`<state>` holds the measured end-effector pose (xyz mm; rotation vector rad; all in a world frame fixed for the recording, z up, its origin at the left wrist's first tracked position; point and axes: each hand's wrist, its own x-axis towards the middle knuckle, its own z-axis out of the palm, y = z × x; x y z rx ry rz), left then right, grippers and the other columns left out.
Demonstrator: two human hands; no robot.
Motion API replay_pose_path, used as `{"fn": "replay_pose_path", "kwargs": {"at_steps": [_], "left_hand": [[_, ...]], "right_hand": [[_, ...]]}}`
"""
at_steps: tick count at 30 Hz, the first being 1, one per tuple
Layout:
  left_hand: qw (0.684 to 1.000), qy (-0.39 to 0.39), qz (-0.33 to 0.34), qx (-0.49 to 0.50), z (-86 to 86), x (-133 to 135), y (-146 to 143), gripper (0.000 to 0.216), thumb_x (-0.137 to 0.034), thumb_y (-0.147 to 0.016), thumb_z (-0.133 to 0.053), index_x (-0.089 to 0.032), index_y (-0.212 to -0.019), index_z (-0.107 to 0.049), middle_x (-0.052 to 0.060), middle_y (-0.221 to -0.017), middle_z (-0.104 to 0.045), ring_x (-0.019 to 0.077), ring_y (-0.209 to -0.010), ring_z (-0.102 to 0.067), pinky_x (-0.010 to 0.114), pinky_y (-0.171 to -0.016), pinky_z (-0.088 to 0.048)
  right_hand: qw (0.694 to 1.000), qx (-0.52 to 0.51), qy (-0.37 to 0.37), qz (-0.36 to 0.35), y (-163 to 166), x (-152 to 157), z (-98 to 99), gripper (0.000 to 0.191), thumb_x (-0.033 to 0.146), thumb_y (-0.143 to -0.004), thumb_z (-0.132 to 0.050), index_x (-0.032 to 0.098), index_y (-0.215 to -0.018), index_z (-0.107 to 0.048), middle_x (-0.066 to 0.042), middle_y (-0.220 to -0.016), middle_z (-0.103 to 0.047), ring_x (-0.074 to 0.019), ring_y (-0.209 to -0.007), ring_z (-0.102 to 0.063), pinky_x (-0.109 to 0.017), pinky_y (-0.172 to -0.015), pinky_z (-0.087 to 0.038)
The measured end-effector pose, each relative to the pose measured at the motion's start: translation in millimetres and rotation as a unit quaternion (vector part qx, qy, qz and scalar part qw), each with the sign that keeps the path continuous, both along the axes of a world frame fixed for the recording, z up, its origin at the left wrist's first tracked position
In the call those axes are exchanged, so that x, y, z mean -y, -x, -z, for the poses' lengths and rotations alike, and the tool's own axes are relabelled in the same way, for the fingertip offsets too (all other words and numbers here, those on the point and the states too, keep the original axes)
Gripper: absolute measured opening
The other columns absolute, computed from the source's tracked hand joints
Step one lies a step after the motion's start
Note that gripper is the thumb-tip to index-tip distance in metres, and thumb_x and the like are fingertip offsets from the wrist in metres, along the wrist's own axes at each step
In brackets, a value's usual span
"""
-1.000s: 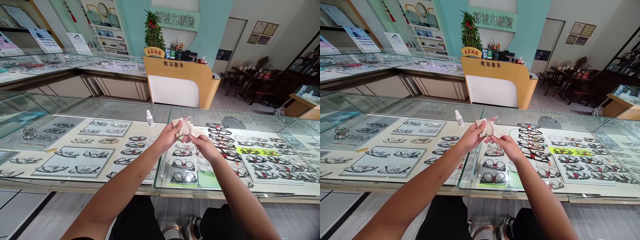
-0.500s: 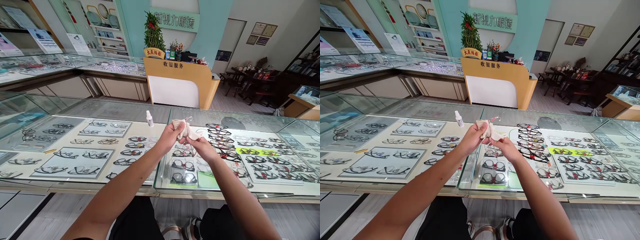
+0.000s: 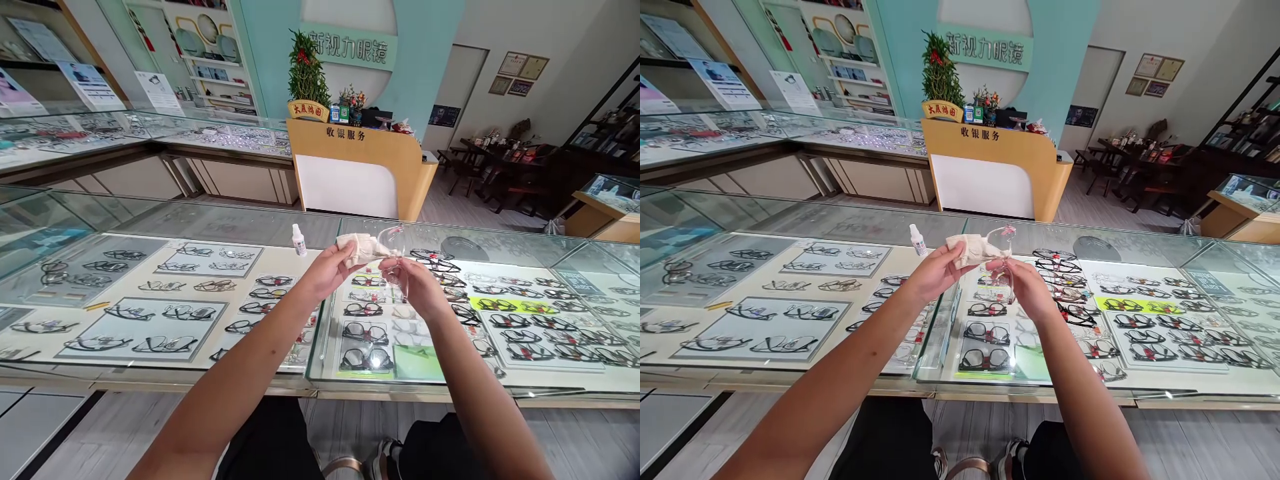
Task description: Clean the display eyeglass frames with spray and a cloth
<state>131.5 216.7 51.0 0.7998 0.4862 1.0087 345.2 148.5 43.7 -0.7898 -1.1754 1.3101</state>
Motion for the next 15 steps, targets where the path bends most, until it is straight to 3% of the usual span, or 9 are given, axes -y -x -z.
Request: {"fn": "replay_pose_path", "kwargs": {"at_steps": [5, 11, 15], "left_hand": [[0.998, -0.012, 0.053, -0.032, 0.1, 3, 4, 0.022, -0.031, -0.099, -0.077, -0.013, -0.11, -0.078, 0.01, -0.105, -0.081, 0.0202, -0.104, -0.077, 0.041, -0.107, -0.061], [0.989, -0.035, 0.133, -0.054, 6.6, 16, -3, 0.037, -0.045, -0.089, -0.087, -0.014, -0.107, -0.077, 0.009, -0.101, -0.079, 0.0194, -0.098, -0.075, 0.038, -0.102, -0.059], [0.984, -0.054, 0.144, -0.088, 13.3, 20, -9, 0.042, -0.052, -0.085, -0.089, -0.016, -0.1, -0.075, 0.006, -0.096, -0.075, 0.0172, -0.093, -0.071, 0.033, -0.096, -0.056]], "right_hand": [[0.994, 0.013, -0.057, 0.089, -15, 0, -3.6, 0.035, 0.057, -0.096, -0.072, 0.028, -0.105, -0.089, -0.006, -0.126, -0.069, -0.0221, -0.104, -0.061, -0.034, -0.09, -0.052], [0.997, 0.028, -0.034, 0.068, -6, 2, -2.3, 0.035, 0.059, -0.098, -0.07, 0.031, -0.111, -0.088, -0.005, -0.152, -0.06, -0.0305, -0.147, -0.051, -0.041, -0.11, -0.053], [0.996, 0.034, -0.034, 0.07, -1, 1, 1.8, 0.037, 0.061, -0.098, -0.07, 0.033, -0.116, -0.087, -0.004, -0.152, -0.065, -0.0309, -0.155, -0.046, -0.047, -0.126, -0.041]]}}
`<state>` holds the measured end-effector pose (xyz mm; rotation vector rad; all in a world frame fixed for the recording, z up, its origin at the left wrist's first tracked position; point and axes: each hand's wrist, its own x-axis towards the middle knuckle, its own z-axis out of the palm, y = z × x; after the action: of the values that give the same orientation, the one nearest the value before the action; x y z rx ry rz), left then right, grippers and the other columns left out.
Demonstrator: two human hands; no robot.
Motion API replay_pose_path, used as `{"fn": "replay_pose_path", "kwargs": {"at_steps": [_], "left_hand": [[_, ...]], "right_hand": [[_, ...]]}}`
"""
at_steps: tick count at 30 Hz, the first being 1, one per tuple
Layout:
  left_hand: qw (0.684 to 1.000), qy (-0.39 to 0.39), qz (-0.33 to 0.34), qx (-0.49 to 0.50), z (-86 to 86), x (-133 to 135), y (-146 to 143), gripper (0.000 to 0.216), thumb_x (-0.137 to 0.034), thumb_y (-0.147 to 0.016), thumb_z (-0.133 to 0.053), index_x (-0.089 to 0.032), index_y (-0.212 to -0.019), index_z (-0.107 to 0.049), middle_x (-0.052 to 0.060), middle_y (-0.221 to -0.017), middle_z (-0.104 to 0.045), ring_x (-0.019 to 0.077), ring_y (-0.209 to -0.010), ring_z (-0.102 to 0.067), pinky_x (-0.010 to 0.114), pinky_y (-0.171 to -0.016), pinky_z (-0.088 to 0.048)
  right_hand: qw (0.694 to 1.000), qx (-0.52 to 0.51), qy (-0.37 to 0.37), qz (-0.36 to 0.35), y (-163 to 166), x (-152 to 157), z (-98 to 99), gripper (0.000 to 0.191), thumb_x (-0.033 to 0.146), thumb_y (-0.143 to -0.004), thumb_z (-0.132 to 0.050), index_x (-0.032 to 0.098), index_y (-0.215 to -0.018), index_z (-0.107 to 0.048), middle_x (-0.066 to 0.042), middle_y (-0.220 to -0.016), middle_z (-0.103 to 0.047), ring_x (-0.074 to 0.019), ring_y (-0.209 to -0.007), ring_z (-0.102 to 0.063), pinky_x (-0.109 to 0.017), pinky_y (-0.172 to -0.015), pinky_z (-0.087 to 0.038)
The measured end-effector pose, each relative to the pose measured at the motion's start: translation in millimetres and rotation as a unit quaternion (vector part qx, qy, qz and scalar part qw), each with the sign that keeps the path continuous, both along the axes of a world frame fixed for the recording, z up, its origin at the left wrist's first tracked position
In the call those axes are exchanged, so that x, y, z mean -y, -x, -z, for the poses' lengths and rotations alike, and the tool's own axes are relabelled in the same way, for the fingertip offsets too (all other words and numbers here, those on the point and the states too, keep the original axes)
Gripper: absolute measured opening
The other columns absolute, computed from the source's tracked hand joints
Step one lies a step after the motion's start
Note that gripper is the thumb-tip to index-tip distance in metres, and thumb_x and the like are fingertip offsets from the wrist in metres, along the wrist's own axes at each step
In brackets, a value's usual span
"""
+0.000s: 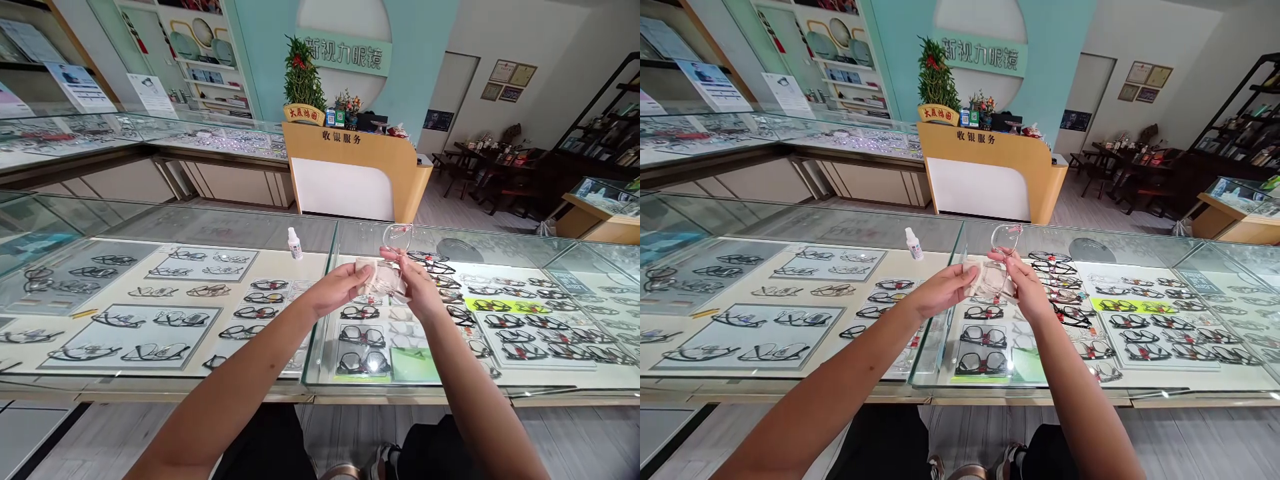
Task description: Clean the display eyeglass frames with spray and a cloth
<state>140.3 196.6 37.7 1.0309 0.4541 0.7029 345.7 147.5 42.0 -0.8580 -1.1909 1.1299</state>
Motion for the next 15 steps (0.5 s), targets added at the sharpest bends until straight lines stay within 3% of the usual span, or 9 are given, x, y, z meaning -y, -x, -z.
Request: {"fn": "replay_pose_path", "kwargs": {"at_steps": [5, 10, 15], "left_hand": [[1.0, -0.02, 0.013, -0.008, -1.4, 8, -6, 0.047, -0.061, -0.084, -0.087, -0.017, -0.092, -0.073, 0.003, -0.086, -0.07, 0.0152, -0.086, -0.065, 0.032, -0.092, -0.052], [0.998, -0.027, -0.014, -0.048, -4.9, 14, -9, 0.052, -0.065, -0.082, -0.086, -0.016, -0.085, -0.069, -0.002, -0.072, -0.06, 0.0106, -0.067, -0.051, 0.027, -0.072, -0.043], [0.997, -0.034, -0.026, -0.062, -0.1, 12, -11, 0.057, -0.066, -0.077, -0.089, -0.015, -0.093, -0.071, 0.003, -0.084, -0.069, 0.0152, -0.076, -0.06, 0.029, -0.074, -0.044]], "right_hand": [[1.0, 0.01, 0.011, -0.021, 3, -3, 7.1, 0.04, 0.062, -0.098, -0.07, 0.033, -0.12, -0.087, -0.004, -0.155, -0.064, -0.0327, -0.149, -0.053, -0.048, -0.125, -0.043], [0.999, 0.033, -0.012, -0.037, 5, -3, 8.6, 0.039, 0.06, -0.101, -0.068, 0.032, -0.121, -0.086, -0.005, -0.148, -0.068, -0.0304, -0.146, -0.054, -0.046, -0.125, -0.042], [0.998, 0.043, 0.001, -0.037, 8, -2, 9.8, 0.039, 0.062, -0.1, -0.068, 0.034, -0.12, -0.086, -0.004, -0.137, -0.074, -0.0294, -0.138, -0.061, -0.045, -0.121, -0.045]]}}
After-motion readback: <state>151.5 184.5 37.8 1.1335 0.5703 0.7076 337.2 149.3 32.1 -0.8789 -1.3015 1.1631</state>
